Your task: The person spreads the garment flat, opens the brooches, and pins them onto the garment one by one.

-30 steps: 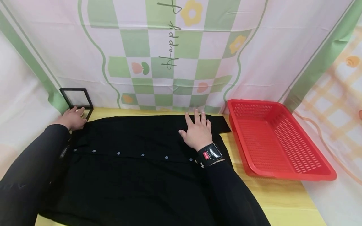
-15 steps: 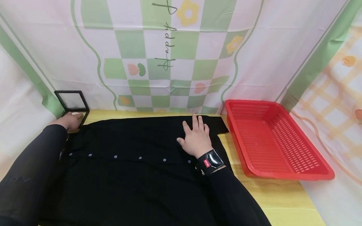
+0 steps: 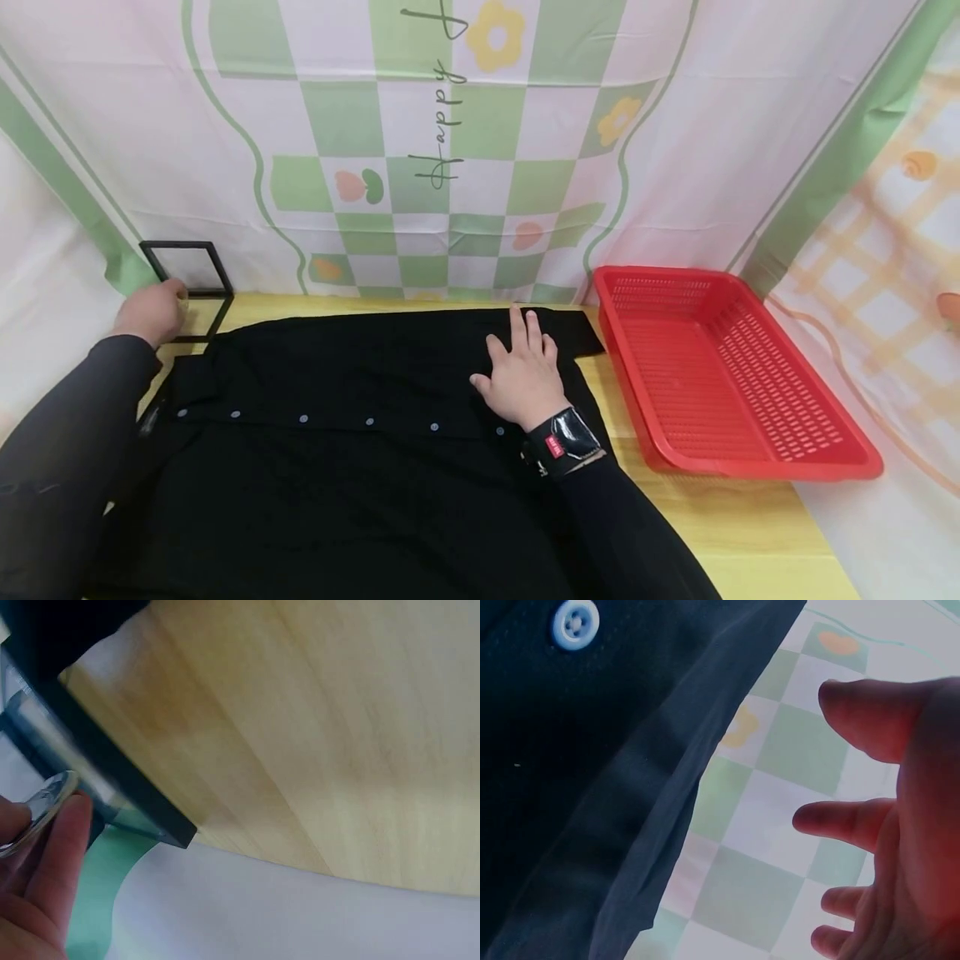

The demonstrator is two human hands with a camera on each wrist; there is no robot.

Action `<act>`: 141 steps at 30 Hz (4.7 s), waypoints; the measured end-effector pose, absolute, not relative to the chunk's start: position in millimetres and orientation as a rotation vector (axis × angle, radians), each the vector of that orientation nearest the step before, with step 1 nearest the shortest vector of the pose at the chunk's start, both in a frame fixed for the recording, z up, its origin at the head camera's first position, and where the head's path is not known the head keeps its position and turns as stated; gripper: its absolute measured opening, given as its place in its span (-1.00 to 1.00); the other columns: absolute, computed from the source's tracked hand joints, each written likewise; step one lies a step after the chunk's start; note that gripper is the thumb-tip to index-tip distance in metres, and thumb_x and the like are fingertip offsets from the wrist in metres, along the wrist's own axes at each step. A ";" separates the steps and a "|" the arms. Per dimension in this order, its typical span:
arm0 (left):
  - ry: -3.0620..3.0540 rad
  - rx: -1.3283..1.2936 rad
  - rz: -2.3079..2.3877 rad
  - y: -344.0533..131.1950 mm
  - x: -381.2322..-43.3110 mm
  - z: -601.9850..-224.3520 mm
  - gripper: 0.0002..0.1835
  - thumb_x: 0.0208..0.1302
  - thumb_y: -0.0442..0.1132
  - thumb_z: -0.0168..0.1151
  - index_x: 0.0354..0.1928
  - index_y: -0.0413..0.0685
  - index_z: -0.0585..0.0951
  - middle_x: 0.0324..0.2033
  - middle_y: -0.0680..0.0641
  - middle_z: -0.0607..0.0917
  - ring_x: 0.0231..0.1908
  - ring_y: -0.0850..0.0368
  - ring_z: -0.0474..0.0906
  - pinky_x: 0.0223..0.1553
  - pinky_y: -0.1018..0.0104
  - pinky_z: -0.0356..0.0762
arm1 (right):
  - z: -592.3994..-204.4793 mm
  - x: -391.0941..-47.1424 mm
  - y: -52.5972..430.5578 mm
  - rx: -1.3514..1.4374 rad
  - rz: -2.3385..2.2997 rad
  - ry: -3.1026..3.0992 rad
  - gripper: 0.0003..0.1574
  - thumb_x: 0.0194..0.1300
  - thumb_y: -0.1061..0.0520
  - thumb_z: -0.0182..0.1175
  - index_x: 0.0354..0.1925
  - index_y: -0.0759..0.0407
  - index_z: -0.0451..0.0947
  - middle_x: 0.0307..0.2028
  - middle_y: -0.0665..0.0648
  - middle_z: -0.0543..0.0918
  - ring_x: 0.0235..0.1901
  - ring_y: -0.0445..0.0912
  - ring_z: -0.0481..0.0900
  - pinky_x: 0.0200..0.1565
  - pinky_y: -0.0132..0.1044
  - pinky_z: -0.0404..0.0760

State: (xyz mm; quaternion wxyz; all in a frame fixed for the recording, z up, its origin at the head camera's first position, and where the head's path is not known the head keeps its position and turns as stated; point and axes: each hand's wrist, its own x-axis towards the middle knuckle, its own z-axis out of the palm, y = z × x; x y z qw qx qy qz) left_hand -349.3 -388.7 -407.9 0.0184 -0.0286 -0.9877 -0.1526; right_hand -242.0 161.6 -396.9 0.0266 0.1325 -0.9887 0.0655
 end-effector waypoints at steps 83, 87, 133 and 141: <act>-1.995 -0.968 -1.865 -97.7 -98.0 -305.4 -0.54 0.29 -0.58 0.23 0.24 -0.36 0.54 -0.27 -0.13 0.61 -0.37 0.07 0.72 -0.30 0.17 0.70 | -306.4 -108.6 97.9 0.836 1.585 -2.058 -0.62 0.28 0.14 0.38 0.04 0.16 0.56 -0.18 0.06 0.68 -0.26 -0.05 0.63 -0.24 -0.31 0.64; -2.019 -0.941 -1.852 -95.8 -97.1 -305.2 -0.55 0.32 -0.54 0.24 0.25 -0.33 0.54 -0.26 -0.12 0.61 -0.36 0.10 0.72 -0.28 0.18 0.69 | -307.2 -109.2 94.7 0.872 1.300 -1.923 -0.69 0.35 -0.03 0.33 -0.21 0.21 0.64 -0.09 0.17 0.63 -0.17 -0.01 0.61 -0.16 -0.36 0.62; -1.807 -1.048 -2.119 -99.0 -88.5 -328.3 -0.76 0.44 -0.48 0.08 0.07 -0.37 0.59 -0.02 -0.26 0.61 -0.21 -0.09 0.66 -0.29 0.07 0.69 | -306.1 -119.3 68.9 1.048 0.769 -1.252 -0.83 0.25 0.32 0.32 -0.47 0.39 0.67 -0.46 0.30 0.64 -0.53 0.08 0.59 -0.47 -0.24 0.63; -1.756 -0.990 -2.128 -100.2 -85.8 -330.7 -0.80 0.44 -0.53 0.04 -0.02 -0.39 0.61 -0.17 -0.26 0.65 -0.44 -0.01 0.62 -0.50 0.16 0.65 | -306.6 -114.9 65.3 1.187 0.702 -1.291 -0.87 0.28 0.32 0.31 -0.40 0.37 0.71 -0.40 0.29 0.65 -0.47 0.07 0.61 -0.42 -0.23 0.60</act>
